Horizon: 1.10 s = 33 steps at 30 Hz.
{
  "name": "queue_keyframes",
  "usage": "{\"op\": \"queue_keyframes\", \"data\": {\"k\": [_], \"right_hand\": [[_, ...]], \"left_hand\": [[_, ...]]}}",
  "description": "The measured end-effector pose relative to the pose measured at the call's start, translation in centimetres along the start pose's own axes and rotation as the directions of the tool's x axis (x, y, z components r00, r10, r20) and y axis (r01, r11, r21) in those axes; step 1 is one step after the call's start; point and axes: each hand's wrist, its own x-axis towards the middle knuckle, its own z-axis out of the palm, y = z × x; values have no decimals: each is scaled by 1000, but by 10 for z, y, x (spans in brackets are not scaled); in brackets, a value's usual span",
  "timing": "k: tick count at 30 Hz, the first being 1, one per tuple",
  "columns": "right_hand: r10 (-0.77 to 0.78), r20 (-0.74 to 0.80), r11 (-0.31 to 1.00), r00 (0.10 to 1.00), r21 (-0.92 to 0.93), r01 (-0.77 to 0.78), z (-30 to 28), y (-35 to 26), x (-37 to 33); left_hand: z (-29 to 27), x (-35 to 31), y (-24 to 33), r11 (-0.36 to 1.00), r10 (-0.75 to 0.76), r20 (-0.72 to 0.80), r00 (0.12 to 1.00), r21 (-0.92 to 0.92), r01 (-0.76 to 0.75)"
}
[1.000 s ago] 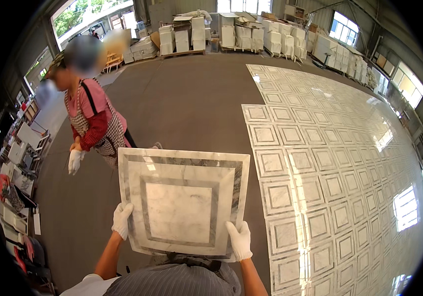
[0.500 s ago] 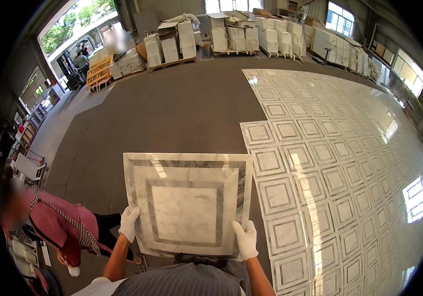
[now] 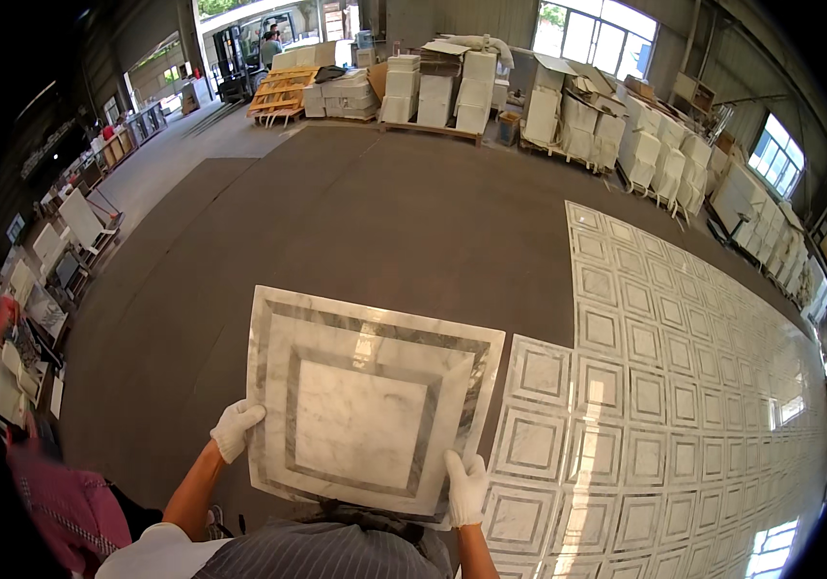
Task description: The person picks up square tiles from a pallet and places them onto the floor in a grid pattern. The person handles the tiles one at a time, aligning them with previously laid tiles to form a continuous tiled surface.
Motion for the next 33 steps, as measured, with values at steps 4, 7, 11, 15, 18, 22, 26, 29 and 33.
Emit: {"op": "queue_keyframes", "data": {"k": [4,7,11,15,18,22,26,29,33], "right_hand": [[-15,-71,997,997,76,21,42,-38,98],[-52,-141,989,989,127,70,56,-69,171],[58,-198,981,978,194,-19,68,-96,247],[87,-259,977,962,213,-31,72,-119,342],[132,-304,977,943,201,-72,63,-133,422],[36,-357,998,933,58,-16,46,-175,541],[111,-309,963,944,269,-25,4,-215,650],[162,-93,780,982,622,-70,-25,-229,680],[191,-19,698,981,706,-122,-60,-251,730]], "left_hand": [[40,119,64,979,101,-40,994,180,-92],[95,200,122,951,135,-18,991,283,-125],[153,306,166,911,185,-68,980,385,-145],[207,414,203,890,208,-53,977,425,-167],[274,490,234,851,234,2,972,484,-206],[368,585,272,825,301,51,952,487,-286],[474,668,312,839,216,91,972,493,-232],[535,709,338,843,162,151,975,493,-216],[614,780,363,795,126,266,956,549,-258]]}}
